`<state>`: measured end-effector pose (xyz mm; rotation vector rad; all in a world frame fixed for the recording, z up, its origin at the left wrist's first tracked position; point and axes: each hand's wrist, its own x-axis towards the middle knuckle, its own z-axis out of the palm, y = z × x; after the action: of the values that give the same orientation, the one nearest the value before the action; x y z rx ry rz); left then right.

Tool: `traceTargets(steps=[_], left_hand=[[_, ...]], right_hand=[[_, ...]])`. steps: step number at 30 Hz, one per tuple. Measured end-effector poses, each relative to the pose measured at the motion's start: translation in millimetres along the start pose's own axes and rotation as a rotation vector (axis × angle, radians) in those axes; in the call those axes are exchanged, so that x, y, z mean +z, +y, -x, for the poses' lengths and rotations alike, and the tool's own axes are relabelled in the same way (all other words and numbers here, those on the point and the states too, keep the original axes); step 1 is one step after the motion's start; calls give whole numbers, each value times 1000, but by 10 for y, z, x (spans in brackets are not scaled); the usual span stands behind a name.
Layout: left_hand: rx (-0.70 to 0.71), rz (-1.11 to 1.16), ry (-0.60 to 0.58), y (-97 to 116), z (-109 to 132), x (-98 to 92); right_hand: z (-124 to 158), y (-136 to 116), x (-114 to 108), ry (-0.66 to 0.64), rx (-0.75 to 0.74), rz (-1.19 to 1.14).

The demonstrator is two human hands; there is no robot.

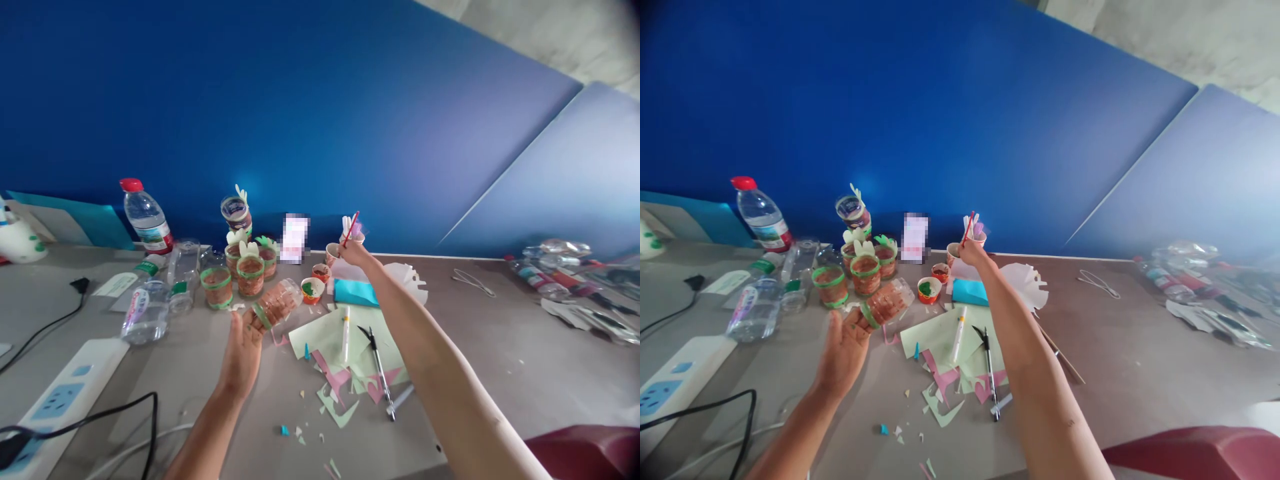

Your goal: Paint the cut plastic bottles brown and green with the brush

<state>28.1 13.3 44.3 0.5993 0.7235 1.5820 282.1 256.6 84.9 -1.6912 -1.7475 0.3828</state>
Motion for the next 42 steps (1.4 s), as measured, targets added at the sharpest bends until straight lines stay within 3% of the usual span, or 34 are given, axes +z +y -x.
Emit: traceTargets(steps=[10, 19, 28, 36, 42], left_hand=[[6, 1, -15, -7, -25, -12], [-26, 42, 6, 18, -36, 7], [4, 33, 22, 23, -21, 38], [-2, 53, 21, 28, -37, 41], [41, 41, 4, -12, -43, -6]], right_hand=[[49, -32, -332, 112, 79, -39], [161, 179, -369, 119, 112, -169], [249, 216, -398, 123, 191, -302], [313, 135, -427, 165, 235, -539], [442, -7, -469, 310, 221, -845]])
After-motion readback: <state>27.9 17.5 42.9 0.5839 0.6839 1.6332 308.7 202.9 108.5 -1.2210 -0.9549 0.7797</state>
